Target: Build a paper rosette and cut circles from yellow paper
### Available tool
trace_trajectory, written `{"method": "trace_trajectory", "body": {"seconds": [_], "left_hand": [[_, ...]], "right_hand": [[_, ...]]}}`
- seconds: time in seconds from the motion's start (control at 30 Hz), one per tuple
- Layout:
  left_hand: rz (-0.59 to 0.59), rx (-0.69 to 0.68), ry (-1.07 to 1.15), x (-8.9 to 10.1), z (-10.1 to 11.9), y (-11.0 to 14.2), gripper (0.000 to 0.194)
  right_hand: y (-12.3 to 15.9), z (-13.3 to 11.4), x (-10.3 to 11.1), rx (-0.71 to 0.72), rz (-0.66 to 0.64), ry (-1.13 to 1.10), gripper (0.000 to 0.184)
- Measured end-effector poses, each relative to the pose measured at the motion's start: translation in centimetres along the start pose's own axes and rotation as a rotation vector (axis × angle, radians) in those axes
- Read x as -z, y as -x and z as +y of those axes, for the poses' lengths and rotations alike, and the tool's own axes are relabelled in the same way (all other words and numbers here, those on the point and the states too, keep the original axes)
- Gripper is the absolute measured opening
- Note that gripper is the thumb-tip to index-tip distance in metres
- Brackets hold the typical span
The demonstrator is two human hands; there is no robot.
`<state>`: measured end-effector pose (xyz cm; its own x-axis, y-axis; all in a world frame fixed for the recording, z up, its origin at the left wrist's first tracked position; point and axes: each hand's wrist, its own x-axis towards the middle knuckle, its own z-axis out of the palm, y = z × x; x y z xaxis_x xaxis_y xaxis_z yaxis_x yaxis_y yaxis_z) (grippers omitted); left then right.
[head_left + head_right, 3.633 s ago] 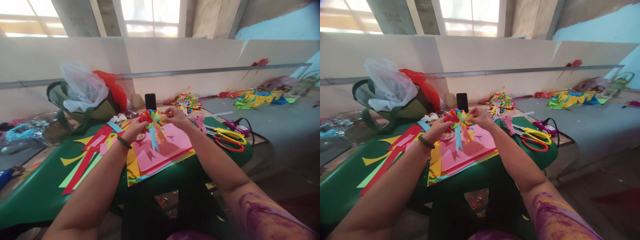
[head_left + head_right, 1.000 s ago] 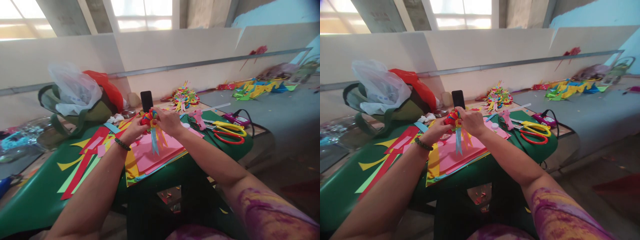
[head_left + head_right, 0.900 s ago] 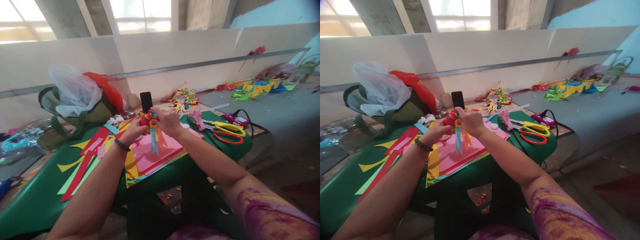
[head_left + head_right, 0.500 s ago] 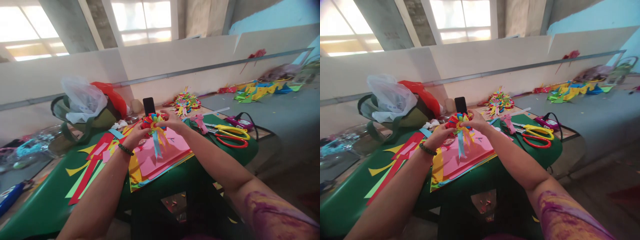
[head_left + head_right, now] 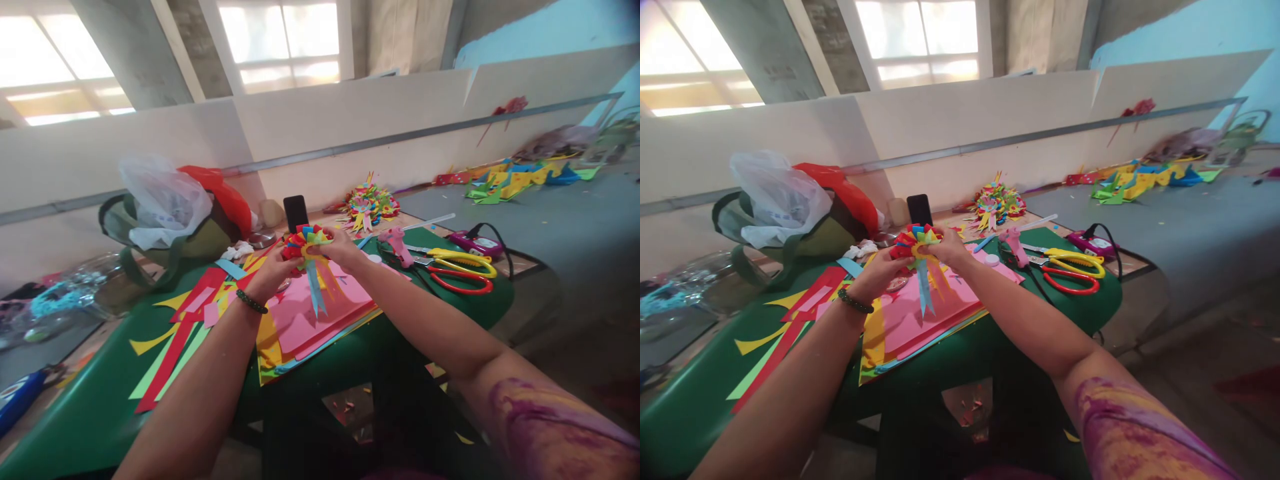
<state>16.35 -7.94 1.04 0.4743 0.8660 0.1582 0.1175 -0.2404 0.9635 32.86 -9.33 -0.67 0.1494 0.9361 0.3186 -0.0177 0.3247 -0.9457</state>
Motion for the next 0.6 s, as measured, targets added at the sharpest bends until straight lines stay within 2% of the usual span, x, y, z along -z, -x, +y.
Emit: {"method": "trace_trajectory", "body": {"seconds": [0.33,0.6], "left_hand": [[0.003,-0.021,0.0,-0.2,0.3,0.2,0.024],[0.057,-0.015,0.087,0.4,-0.7,-0.5,0.032]], "right_hand": [[-0.2,0.3,-0.3,0.013,0.078,0.136,0.039],[-0.3,-0.5,0.5,-0.06,-0.027,-0.049,0.043]]}}
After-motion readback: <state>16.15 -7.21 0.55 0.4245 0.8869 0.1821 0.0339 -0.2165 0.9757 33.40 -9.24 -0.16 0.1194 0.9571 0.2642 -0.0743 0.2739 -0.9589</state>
